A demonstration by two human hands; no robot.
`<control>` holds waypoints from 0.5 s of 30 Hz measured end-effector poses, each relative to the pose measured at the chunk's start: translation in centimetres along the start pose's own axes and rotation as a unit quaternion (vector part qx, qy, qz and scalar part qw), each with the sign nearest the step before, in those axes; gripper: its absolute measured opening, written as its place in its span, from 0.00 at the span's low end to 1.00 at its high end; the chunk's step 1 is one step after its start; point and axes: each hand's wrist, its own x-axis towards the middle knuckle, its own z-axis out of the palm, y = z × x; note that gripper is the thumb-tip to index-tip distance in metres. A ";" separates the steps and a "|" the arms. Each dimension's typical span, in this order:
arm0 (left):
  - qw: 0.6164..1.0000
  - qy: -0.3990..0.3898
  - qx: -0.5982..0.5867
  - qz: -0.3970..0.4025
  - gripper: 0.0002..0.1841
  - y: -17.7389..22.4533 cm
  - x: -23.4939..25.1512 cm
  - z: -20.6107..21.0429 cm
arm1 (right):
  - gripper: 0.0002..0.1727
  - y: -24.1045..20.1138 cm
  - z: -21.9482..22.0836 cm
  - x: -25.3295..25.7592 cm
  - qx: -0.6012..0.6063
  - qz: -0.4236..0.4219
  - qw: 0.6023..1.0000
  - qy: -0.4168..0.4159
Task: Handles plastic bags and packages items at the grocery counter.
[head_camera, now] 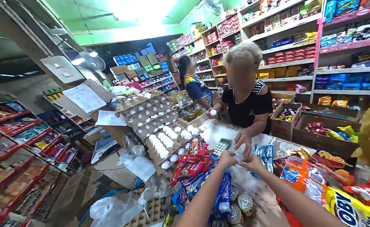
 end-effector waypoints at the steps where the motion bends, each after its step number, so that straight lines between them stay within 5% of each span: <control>1: 1.000 0.000 0.003 -0.009 0.30 0.0 0.1 0.1 | 0.22 -0.9 -0.1 -0.5 0.027 0.032 0.999 -0.001; 4: 0.999 0.003 -0.007 -0.053 0.30 -0.1 0.5 0.3 | 0.21 -2.4 -1.1 -0.7 0.012 0.090 0.996 0.011; 10: 0.989 -0.013 -0.113 -0.091 0.30 -0.1 1.1 0.3 | 0.13 -1.6 -2.7 1.3 -0.016 0.072 0.995 0.072; 15: 0.980 -0.022 -0.155 -0.122 0.27 0.7 2.5 0.1 | 0.16 -3.0 -3.8 1.1 -0.011 0.101 0.994 0.036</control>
